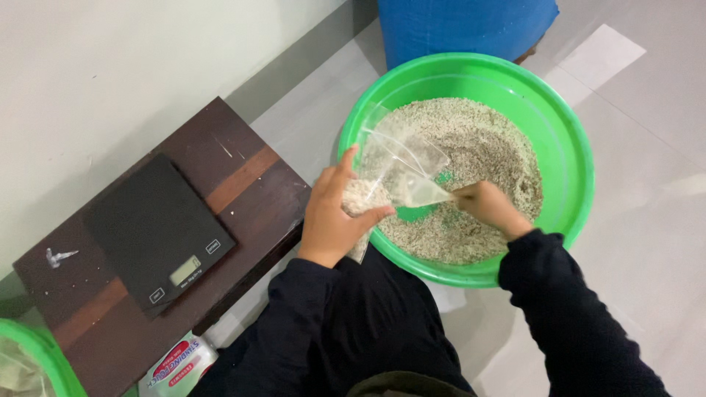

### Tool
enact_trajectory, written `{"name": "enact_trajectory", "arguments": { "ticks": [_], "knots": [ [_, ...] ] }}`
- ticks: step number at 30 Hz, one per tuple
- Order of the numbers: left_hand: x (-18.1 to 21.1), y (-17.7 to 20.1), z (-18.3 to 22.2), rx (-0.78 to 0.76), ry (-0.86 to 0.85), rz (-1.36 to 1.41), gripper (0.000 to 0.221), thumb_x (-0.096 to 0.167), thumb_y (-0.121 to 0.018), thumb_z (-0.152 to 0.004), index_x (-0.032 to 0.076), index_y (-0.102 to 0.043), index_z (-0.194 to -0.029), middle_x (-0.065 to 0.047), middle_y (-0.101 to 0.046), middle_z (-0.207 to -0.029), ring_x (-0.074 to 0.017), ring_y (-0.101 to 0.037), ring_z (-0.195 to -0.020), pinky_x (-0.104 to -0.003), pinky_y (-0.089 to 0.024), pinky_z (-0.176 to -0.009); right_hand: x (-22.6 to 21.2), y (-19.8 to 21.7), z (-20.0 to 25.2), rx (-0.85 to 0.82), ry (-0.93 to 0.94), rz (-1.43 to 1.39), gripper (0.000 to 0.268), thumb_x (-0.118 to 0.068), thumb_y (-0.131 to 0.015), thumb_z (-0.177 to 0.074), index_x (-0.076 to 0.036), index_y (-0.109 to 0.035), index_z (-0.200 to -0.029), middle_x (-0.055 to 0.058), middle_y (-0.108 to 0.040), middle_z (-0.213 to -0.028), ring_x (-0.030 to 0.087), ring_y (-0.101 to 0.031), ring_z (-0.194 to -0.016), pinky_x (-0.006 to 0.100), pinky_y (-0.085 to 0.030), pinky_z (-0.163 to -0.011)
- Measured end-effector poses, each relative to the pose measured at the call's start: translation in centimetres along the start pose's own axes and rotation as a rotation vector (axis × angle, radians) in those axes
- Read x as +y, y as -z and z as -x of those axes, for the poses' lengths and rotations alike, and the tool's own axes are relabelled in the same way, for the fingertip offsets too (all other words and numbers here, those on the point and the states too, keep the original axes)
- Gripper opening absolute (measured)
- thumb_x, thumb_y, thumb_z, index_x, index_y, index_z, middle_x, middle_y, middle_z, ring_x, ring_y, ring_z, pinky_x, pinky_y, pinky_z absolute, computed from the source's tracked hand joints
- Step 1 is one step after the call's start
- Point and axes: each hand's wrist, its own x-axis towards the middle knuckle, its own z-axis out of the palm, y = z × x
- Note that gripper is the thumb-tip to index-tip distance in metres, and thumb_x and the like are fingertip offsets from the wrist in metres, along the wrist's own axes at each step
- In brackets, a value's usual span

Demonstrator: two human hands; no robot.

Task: The person scoops grain into plastic bags, weighs each bag on a digital scale, and seals the bags.

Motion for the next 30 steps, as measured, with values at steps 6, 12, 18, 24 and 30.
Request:
{"name": "enact_trajectory", "arguments": {
  "ticks": [6, 12, 18, 24, 30],
  "knots": [
    [-0.3, -3.0, -0.8, -0.216, 0.148, -0.405, 0.099, 0.063, -0.078, -0.066, 0.032, -0.037, -0.151, -0.004, -0.057, -0.120, -0.0336, -0.059, -0.112, -0.053, -0.051, -0.085, 2.6, 8.2, 2.5, 0.251, -0.062, -0.114, 0.032, -0.018, -0.071, -0.086, -0.012, -0.073, -0.118, 0.019, -0.073, -0.104, 0.040, -0.065, -0.102, 0.053, -0.050, -0.081],
    [0.5, -4.4, -2.3, -0.421, 0.196, -0.455, 0.087, 0.054, -0.072, -0.081, 0.030, -0.030, -0.154, -0.007, -0.052, -0.124, -0.0300, -0.050, -0.111, -0.049, -0.045, -0.084, -3.0, 15.0, 8.7, 0.358, -0.066, -0.144, 0.026, -0.009, -0.062, -0.093, -0.007, -0.074, -0.116, 0.008, -0.072, -0.104, 0.014, -0.062, -0.094, 0.030, -0.043, -0.084],
    [0.7, -5.4, -2.5, -0.440, 0.157, -0.480, 0.094, 0.052, -0.077, -0.078, 0.028, -0.025, -0.154, -0.009, -0.053, -0.125, -0.0320, -0.051, -0.112, -0.052, -0.045, -0.081, -3.6, 15.0, 7.6, 0.208, -0.051, 0.136, 0.027, -0.012, -0.061, -0.089, -0.017, -0.078, -0.109, -0.004, -0.075, -0.112, 0.017, -0.065, -0.081, 0.034, -0.047, -0.072],
    [2.0, -6.9, -3.2, -0.309, 0.168, -0.441, 0.096, 0.045, -0.086, -0.071, 0.021, -0.031, -0.147, -0.010, -0.058, -0.115, -0.0315, -0.053, -0.108, -0.053, -0.047, -0.075, -6.9, 12.7, 8.6, 0.406, 0.325, 0.559, 0.022, -0.016, -0.052, -0.096, -0.005, -0.072, -0.099, 0.018, -0.065, -0.074, 0.042, -0.060, -0.070, 0.048, -0.047, -0.075],
    [1.6, -7.9, -2.6, -0.068, 0.075, -0.235, 0.097, 0.047, -0.086, -0.070, 0.009, -0.036, -0.144, -0.012, -0.054, -0.115, -0.0305, -0.053, -0.101, -0.042, -0.044, -0.083, -11.6, 13.5, 13.0, 0.711, 0.448, 0.551, 0.020, -0.011, -0.065, -0.107, -0.004, -0.071, -0.089, 0.009, -0.065, -0.082, 0.032, -0.053, -0.064, 0.041, -0.048, -0.070]
  ]
}}
